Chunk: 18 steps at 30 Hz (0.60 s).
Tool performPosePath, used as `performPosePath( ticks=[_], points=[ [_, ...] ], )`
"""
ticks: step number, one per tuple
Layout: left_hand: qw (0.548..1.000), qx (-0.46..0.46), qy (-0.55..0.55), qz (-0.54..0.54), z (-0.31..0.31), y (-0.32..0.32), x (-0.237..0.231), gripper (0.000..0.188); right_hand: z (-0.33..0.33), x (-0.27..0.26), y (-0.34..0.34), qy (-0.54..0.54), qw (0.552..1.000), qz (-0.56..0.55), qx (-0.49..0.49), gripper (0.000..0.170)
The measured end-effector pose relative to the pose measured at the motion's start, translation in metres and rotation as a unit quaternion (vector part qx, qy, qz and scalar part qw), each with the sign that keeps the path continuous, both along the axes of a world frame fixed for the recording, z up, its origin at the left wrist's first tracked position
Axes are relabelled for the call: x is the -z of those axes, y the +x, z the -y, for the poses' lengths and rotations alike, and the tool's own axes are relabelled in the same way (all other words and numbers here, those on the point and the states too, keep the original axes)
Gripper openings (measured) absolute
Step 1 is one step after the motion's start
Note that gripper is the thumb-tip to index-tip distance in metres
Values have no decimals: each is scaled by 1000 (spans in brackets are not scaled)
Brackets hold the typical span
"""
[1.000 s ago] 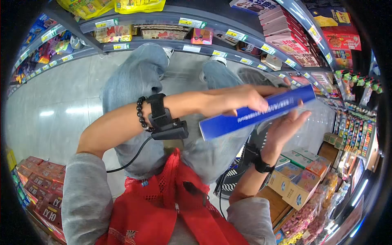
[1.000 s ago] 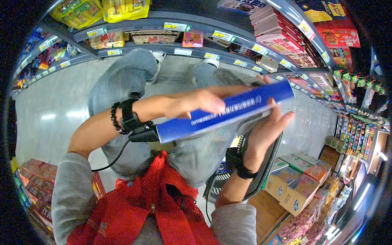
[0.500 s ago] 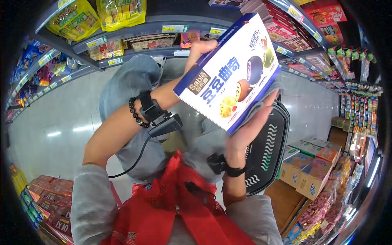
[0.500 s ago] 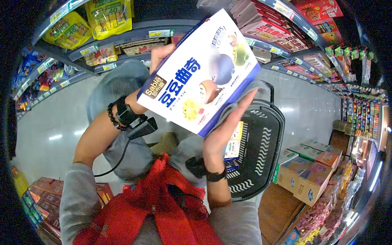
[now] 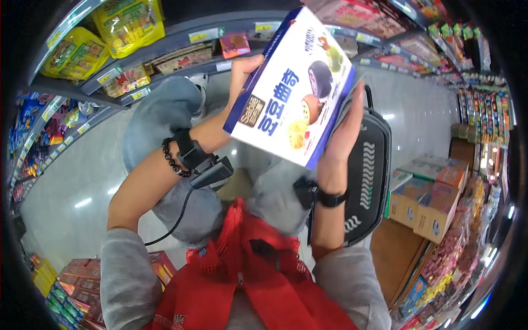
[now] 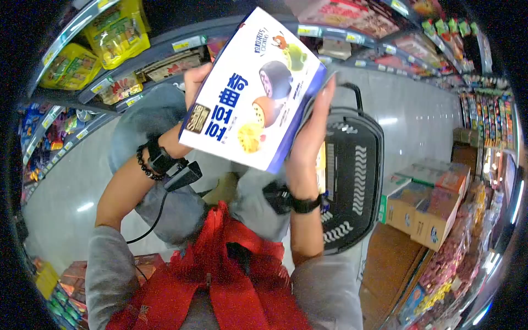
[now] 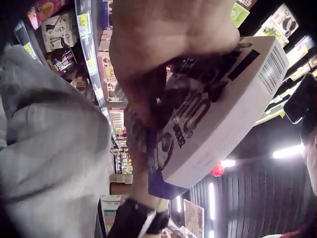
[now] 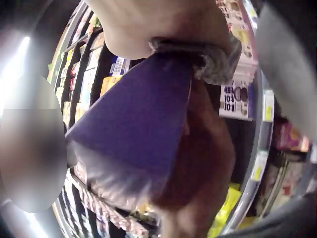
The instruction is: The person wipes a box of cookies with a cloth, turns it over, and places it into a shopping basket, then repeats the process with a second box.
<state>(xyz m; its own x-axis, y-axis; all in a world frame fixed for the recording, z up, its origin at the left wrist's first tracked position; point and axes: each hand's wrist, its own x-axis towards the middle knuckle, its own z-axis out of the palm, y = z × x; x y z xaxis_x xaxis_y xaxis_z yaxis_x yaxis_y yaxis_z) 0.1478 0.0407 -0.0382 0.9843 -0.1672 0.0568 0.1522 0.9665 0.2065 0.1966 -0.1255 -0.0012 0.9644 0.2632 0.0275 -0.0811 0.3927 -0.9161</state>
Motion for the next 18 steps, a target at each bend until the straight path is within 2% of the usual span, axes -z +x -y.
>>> performPosePath(
  ticks=[1, 2, 3, 4, 5, 6, 7, 8, 10, 12, 13, 14, 15, 16, 17, 18],
  points=[
    [996, -15, 66, -60, 9, -10, -12, 64, 11, 4, 16, -32, 999, 26, 16, 57],
    [995, 10, 80, -60, 14, -14, -14, 63, 19, 4, 29, -141, 978, 131, 75, 64],
    [993, 31, 94, -60, 17, -19, -11, 62, 21, -7, 33, -190, 964, 147, 113, 55],
    [994, 90, 64, -16, 13, -16, -2, 59, 30, -8, 49, -225, 931, 257, 126, 44],
    [988, 145, 34, 32, 8, -12, 7, 55, 38, -13, 54, -267, 912, 293, 108, 35],
    [989, 97, 110, 24, 10, -13, 15, 50, 50, -22, 67, -381, 780, 471, 156, 35],
    [983, 172, 23, 60, 8, -7, 11, 50, 58, -31, 74, -471, 597, 621, 191, 35],
    [981, 110, 148, -57, 15, -10, 6, 55, 64, -36, 72, -466, 610, 618, 169, 37],
    [958, 22, 277, -66, 31, -18, -27, 67, 78, -51, 56, -453, 633, 614, 130, 40],
    [944, -26, 320, 76, 44, -16, -32, 82, 85, -63, 27, -467, 718, 515, 21, 46],
    [898, -77, 414, 131, 51, -15, -30, 82, 88, -67, 10, -468, 755, 458, -31, 50],
    [888, -99, 416, 167, 66, -16, -26, 82, 95, -69, -5, -461, 822, 327, -73, 68],
    [877, -123, 417, 202, 80, -19, -23, 82, 108, -68, -5, -458, 823, 321, -102, 83],
    [866, -94, 430, 236, 82, -21, -29, 80, 113, -63, -21, -411, 878, 240, -54, 86],
    [775, -78, 538, 323, 79, -17, -27, 82, 117, -63, -39, -357, 921, 158, -7, 90],
    [741, -99, 559, 358, 85, -18, -25, 78, 122, -70, -45, -390, 915, 107, -10, 80]
  ],
)
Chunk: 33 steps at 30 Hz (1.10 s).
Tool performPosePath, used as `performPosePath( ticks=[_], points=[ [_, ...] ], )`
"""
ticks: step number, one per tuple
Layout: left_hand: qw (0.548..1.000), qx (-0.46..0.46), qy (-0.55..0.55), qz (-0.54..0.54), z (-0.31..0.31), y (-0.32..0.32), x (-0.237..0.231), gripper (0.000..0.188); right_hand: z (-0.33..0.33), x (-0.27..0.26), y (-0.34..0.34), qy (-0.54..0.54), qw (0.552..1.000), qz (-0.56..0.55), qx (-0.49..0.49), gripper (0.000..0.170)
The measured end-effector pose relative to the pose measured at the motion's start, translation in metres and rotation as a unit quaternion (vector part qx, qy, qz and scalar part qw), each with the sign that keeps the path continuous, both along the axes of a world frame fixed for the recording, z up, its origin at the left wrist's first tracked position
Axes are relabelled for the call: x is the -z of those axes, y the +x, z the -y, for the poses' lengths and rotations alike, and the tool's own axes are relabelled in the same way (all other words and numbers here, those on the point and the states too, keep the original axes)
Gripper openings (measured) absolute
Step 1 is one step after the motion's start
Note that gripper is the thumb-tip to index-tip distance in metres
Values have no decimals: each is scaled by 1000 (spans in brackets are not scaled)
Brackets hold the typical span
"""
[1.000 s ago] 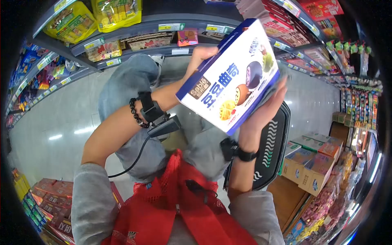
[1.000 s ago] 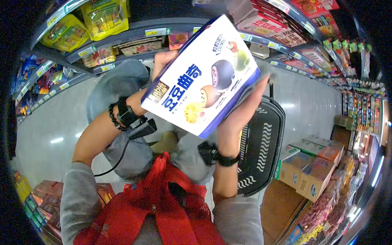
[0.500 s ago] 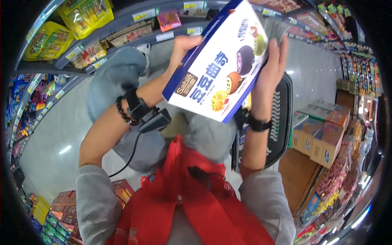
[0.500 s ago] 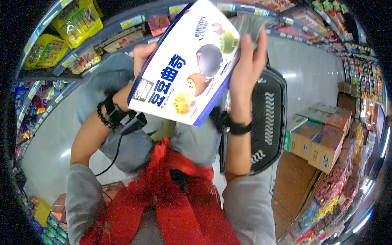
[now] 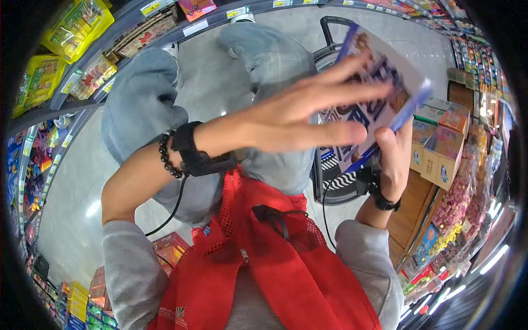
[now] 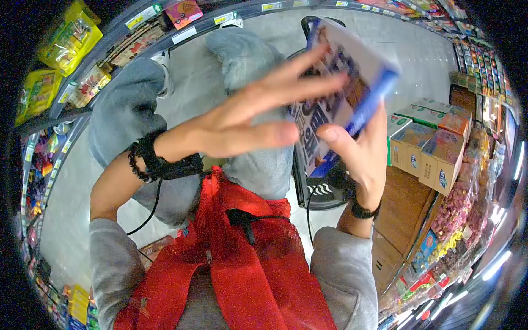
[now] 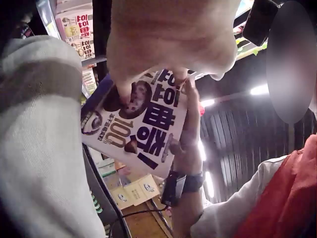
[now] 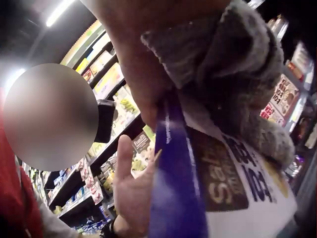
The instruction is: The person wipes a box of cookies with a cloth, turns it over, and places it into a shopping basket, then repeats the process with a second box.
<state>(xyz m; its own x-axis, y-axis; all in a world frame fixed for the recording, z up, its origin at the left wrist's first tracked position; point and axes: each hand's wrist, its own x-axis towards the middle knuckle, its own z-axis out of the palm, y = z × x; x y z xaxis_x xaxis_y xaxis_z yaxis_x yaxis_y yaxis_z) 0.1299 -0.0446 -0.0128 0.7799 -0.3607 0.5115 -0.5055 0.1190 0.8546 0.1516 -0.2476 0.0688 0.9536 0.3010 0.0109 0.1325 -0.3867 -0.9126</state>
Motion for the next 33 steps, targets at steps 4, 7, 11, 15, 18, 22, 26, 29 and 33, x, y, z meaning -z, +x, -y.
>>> performPosePath(
  ticks=[4, 7, 11, 15, 18, 22, 26, 29, 33],
  points=[
    [997, 33, -24, -62, 21, -2, -5, 68, 32, -3, 1, -143, 973, -1, 179, 32],
    [974, 31, -86, -209, 17, 4, -17, 58, 102, 12, 21, -115, 965, -63, 228, 29],
    [979, -64, -14, -192, 9, 19, -3, 45, 214, 74, 31, -211, 960, -101, 157, 36],
    [981, -53, -5, -189, 1, 13, -4, 40, 313, 163, 18, -446, 859, -206, 145, 52],
    [978, -56, 22, -200, 0, 7, 5, 36, 302, 180, 6, -543, 786, -248, 157, 56],
    [975, -43, 49, -214, -1, 1, 8, 36, 359, 256, 2, -409, 839, -331, 136, 43],
    [973, -39, 48, -223, -3, 1, 8, 36, 372, 274, 7, -527, 801, -239, 157, 62],
    [973, -36, 51, -221, -3, 4, 7, 36, 330, 232, 9, -529, 775, -293, 187, 86],
    [973, -29, 59, -221, -3, 4, 6, 35, 276, 192, 12, -538, 770, -293, 177, 100]
  ],
)
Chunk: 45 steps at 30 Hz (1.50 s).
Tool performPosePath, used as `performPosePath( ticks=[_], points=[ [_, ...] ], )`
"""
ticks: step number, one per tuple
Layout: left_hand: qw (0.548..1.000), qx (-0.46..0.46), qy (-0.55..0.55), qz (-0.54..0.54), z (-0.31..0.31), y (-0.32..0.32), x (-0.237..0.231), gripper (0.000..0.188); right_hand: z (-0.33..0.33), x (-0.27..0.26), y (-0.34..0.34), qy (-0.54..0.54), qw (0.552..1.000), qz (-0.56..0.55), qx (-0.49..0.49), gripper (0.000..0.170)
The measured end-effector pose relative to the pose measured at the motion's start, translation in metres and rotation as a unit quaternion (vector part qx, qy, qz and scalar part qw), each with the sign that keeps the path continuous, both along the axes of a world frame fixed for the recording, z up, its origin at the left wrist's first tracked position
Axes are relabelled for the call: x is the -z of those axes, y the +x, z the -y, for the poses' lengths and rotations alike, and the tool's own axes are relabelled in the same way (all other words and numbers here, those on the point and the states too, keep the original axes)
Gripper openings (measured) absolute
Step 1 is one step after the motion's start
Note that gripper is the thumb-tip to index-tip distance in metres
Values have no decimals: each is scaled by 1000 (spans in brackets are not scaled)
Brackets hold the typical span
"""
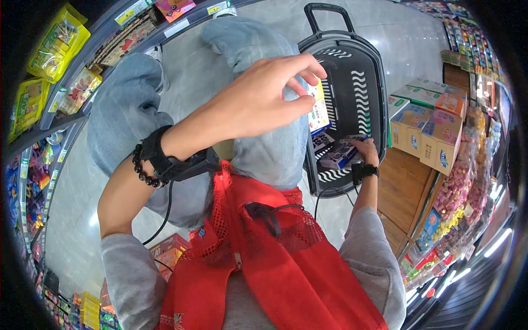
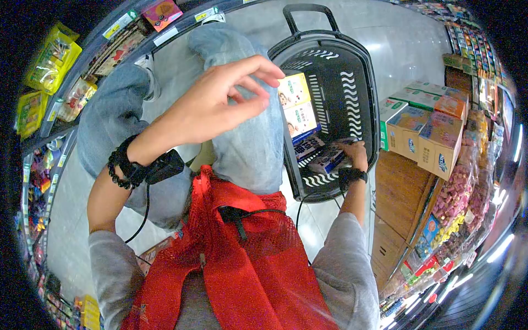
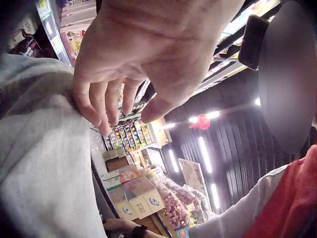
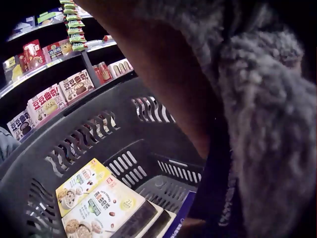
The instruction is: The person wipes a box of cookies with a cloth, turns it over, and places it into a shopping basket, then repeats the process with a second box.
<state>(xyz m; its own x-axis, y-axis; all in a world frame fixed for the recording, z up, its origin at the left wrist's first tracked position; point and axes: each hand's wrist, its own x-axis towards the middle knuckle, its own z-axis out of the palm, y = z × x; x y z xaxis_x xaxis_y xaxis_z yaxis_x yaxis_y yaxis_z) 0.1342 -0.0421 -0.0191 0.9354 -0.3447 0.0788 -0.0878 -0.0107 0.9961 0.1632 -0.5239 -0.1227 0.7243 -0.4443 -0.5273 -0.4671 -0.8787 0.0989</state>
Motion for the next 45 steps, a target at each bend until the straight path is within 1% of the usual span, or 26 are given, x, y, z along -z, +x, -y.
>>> performPosePath(
  ticks=[3, 4, 6, 8, 10, 11, 14, 15, 18, 19, 22, 23, 25, 33, 35, 37, 38, 39, 40, 41, 42, 44, 45],
  points=[
    [1000, 7, 7, 3, 0, -2, -1, 33, -6, 1, -2, 102, 992, 62, -45, 78],
    [1000, 6, 12, 9, 0, -2, 0, 33, -7, -1, -1, 156, 986, 57, 23, 76],
    [1000, 0, 21, 18, -1, -3, 2, 32, -11, -5, 1, 260, 952, 42, 154, 72],
    [1000, -2, 19, 18, -2, -2, 2, 32, 9, 12, 6, 308, 930, 57, 192, 59],
    [1000, 1, 17, 21, -1, -2, 2, 31, -6, -3, 7, 305, 932, 76, 180, 58],
    [1000, 3, 17, 25, 0, -2, 2, 31, 13, 9, 10, 282, 943, 65, 164, 74],
    [999, 5, 18, 37, 1, -3, 3, 31, 12, 15, 12, 167, 978, 32, 120, 85],
    [999, 3, 20, 40, 0, -3, 4, 31, 63, 61, 9, 182, 977, 73, 83, 89],
    [999, -1, 29, 41, -2, -4, 3, 30, 44, 63, 5, 155, 981, -13, 119, 76],
    [999, -2, 29, 41, -2, -4, 3, 30, -8, 24, -5, 260, 958, -39, 119, 59],
    [999, -4, 31, 45, -1, -4, 5, 30, -11, 47, -13, 302, 947, -51, 101, 49],
    [998, -5, 33, 47, -1, -4, 6, 30, -12, 49, -11, 223, 967, -76, 96, 55],
    [998, -2, 34, 49, 0, -3, 7, 30, -12, 62, -15, 202, 971, -91, 89, 58],
    [996, -3, 51, 71, -1, -4, 8, 31, 25, 145, -31, 258, 954, -106, 110, 67],
    [996, -7, 51, 72, -1, -4, 8, 30, -3, 131, -36, 289, 949, -40, 115, 75],
    [995, -3, 59, 77, -1, -4, 7, 29, 0, 140, -35, 312, 942, -15, 125, 82],
    [994, 2, 68, 82, -2, -4, 6, 28, 23, 168, -29, 320, 938, -23, 133, 85],
    [993, 7, 75, 86, -2, -4, 5, 27, 38, 184, -27, 328, 934, -31, 141, 89],
    [993, 12, 77, 88, -1, -4, 4, 26, 25, 168, -24, 294, 945, -50, 131, 90],
    [993, 17, 78, 89, -1, -4, 3, 26, -9, 132, -16, 260, 956, -70, 119, 91],
    [992, 21, 80, 91, -1, -4, 3, 25, -28, 112, -11, 225, 964, -89, 107, 92],
    [992, 20, 80, 100, -1, -5, 5, 25, -10, 125, -3, 281, 948, -108, 101, 93],
    [991, 20, 81, 104, -1, -5, 6, 25, -13, 123, 1, 309, 939, -117, 97, 93]
  ],
)
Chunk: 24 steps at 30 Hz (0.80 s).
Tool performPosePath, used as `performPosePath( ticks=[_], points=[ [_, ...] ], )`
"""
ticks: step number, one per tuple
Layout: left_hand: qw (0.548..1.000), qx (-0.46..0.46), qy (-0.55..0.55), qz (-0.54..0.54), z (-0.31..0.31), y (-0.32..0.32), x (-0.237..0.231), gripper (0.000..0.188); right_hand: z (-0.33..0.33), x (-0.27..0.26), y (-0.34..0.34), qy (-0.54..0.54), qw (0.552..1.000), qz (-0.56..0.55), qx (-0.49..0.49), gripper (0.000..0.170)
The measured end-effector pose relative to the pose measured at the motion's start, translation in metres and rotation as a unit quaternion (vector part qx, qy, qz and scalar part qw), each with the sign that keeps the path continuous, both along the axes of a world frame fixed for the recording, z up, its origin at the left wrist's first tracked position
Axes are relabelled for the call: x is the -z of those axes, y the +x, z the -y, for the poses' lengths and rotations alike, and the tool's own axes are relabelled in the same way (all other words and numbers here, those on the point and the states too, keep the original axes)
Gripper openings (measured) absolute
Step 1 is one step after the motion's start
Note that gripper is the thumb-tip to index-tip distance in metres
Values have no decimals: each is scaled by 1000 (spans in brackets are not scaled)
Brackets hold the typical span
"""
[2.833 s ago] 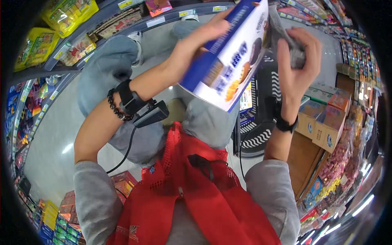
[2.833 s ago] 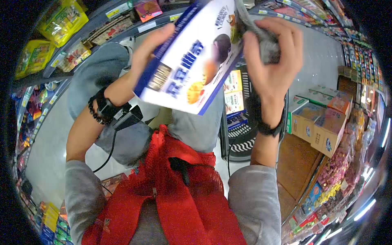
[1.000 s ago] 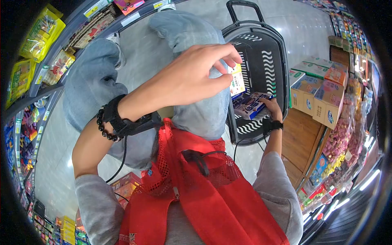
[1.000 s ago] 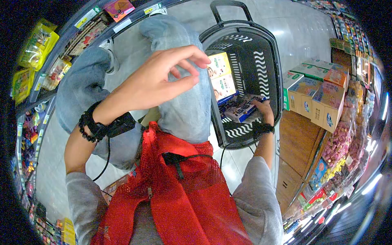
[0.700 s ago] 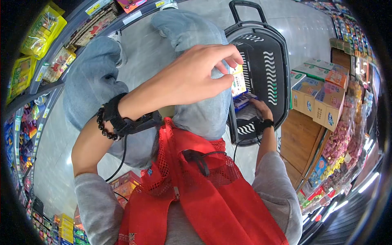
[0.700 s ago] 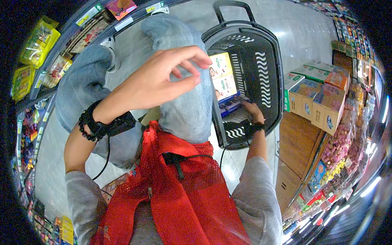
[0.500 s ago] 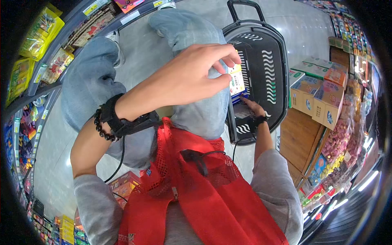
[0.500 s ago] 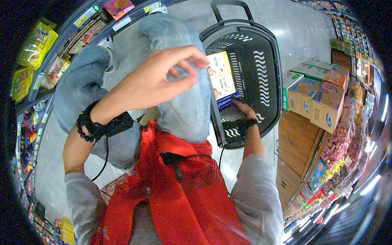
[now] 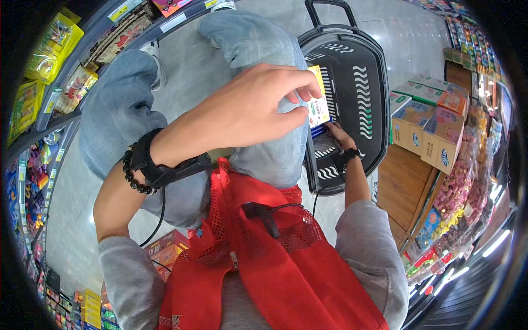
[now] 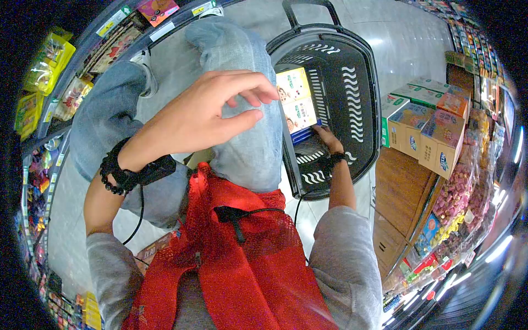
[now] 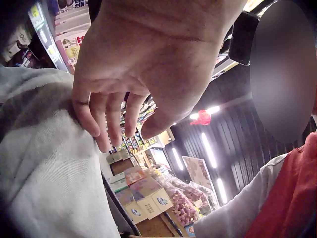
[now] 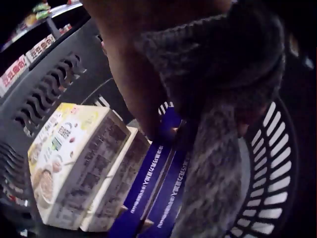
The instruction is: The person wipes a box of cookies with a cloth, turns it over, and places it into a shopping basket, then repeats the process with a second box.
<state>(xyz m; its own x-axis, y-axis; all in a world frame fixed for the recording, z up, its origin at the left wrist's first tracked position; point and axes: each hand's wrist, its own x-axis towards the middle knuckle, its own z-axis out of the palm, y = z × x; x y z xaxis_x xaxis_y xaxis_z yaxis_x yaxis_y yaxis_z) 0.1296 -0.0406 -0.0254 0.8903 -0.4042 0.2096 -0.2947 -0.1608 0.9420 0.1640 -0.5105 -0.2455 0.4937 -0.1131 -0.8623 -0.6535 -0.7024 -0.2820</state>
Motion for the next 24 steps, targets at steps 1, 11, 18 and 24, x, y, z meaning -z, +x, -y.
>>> performPosePath(
  ticks=[1, 11, 18, 24],
  points=[
    [1000, -1, 2, -5, 0, 0, 1, 25, -4, 0, 2, -28, 999, 14, -23, 93],
    [1000, 1, 16, -5, 1, 1, -1, 22, 95, 120, 4, -7, 936, 107, -334, 75],
    [1000, 9, 6, -17, -3, 2, 0, 23, 33, 44, 27, -134, 934, -9, -331, 73],
    [1000, 9, 14, -5, -2, 4, 3, 24, 26, 36, 30, -135, 929, -19, -343, 70]
  ],
)
